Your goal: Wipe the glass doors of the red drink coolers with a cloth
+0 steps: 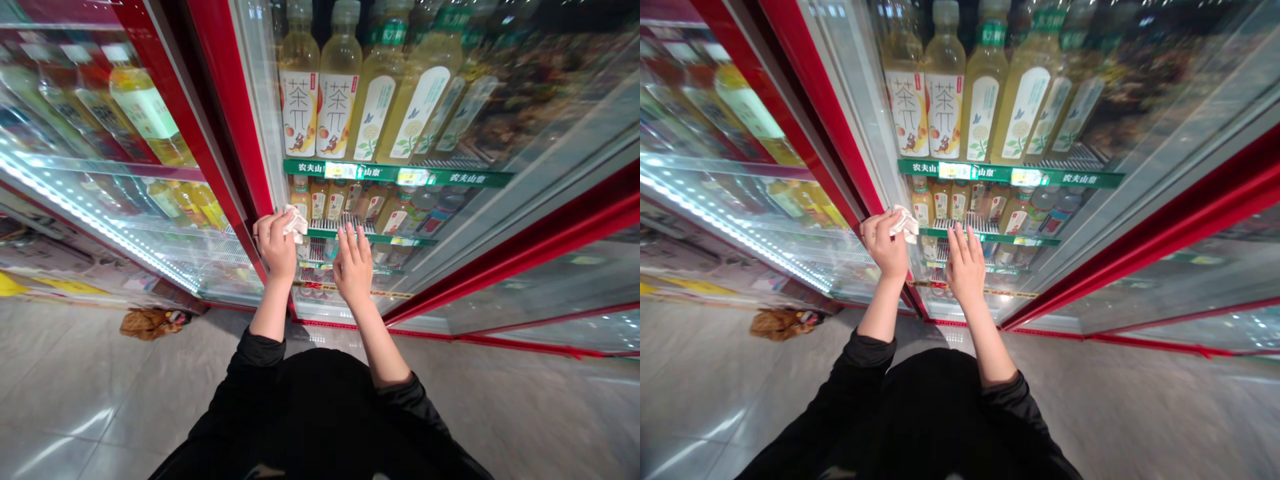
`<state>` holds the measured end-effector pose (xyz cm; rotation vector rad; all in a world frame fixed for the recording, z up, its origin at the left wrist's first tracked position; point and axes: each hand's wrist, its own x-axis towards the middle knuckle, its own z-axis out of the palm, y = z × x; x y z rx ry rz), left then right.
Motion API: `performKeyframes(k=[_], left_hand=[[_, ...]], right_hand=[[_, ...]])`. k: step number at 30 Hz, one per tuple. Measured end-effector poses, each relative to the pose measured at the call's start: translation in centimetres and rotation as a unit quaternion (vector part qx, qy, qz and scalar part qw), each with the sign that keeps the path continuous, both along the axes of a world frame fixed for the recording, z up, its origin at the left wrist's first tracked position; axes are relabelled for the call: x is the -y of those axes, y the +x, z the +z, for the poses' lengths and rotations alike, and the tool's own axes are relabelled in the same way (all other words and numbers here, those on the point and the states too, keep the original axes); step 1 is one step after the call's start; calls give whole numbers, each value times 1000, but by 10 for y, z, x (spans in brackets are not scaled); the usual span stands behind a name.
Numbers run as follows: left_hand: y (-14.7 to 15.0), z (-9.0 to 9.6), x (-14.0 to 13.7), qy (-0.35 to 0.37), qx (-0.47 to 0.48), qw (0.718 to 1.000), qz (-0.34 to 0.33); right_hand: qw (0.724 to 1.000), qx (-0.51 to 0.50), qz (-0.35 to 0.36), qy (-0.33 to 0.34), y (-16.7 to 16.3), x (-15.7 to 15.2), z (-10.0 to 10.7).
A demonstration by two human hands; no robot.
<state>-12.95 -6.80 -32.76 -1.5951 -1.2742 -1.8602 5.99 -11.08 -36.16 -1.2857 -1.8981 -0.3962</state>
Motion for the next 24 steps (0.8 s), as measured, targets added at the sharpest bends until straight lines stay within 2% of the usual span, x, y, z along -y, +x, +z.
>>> performKeyframes(k=[4,7,10,14,16,19,21,24], left_hand=[[6,-12,7,-17,5,999,38],[27,-17,10,-19,-13,1000,8],[37,-8,5,-30,-34,999,-30],[22,2,-3,-58,-21,998,13],[15,-2,-3,-47,13,998,37],[22,-15,-2,-26,49,998,33],[33,-19,-3,-15,45,998,35],[43,-12,-8,1,0,999,41]], right_hand=[[1000,-14,-20,-13,1,-2,-7],[998,-26,-33,-47,2,-5,-14],[997,-28,-43,-59,7,-9,-19],[996,-42,-67,-46,14,-12,-23],[995,-56,-77,-36,17,-13,-25],[993,-66,-93,-25,20,-14,-27],[993,-59,-97,-26,22,-14,-29],[994,-47,-95,-35,26,-16,-31]])
